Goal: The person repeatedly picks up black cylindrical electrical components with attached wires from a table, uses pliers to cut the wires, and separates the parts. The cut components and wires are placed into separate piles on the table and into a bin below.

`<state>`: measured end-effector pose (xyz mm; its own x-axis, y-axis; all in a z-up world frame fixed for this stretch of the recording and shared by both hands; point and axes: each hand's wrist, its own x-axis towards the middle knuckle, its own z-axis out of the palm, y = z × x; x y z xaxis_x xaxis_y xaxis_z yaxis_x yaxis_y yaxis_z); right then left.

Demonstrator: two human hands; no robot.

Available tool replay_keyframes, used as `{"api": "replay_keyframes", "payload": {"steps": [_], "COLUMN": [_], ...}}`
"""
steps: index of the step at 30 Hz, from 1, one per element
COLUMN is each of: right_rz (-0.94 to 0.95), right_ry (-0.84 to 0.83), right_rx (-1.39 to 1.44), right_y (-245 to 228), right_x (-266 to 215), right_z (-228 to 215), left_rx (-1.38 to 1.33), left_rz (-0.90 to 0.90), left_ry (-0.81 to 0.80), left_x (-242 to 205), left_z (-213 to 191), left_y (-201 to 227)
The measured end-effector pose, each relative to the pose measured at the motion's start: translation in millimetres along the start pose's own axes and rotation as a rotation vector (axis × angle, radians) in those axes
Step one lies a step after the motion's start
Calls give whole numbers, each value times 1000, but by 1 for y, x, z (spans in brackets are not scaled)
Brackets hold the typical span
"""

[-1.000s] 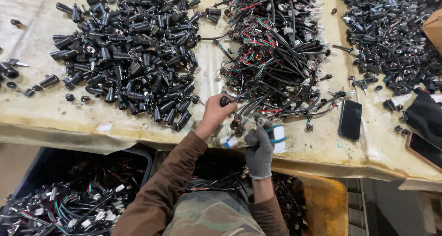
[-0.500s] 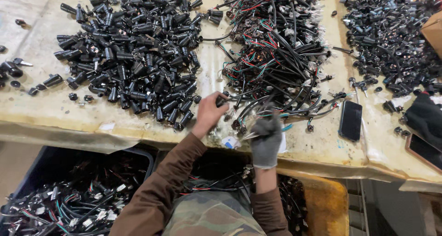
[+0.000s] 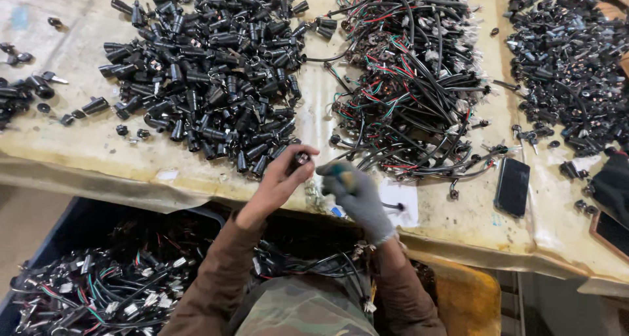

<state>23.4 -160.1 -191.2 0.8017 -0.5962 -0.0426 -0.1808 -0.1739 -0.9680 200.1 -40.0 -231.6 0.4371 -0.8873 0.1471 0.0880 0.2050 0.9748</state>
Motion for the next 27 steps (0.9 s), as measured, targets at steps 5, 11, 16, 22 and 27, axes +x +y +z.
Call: {"api": "replay_keyframes", "payload": {"steps": [5, 11, 16, 22, 27], "right_rz": [112, 363, -133, -229, -86], "right_ry": [28, 341, 207, 71, 402], "right_rx": [-67, 114, -489, -708, -7], "right_y": [33, 21, 8, 22, 9], "right_x": [30, 5, -4, -4, -16], "right_z": [22, 22, 53, 58, 41], "left_rx": [89, -123, -466, -206, -192], "left_rz": [34, -170, -215, -117, -88], "left_ry": [120, 291, 294, 162, 208], "left_x": [-57, -124, -131, -115, -113], "left_z": [-22, -27, -15, -1, 8], "left_y": [13, -10, -41, -22, -4]}}
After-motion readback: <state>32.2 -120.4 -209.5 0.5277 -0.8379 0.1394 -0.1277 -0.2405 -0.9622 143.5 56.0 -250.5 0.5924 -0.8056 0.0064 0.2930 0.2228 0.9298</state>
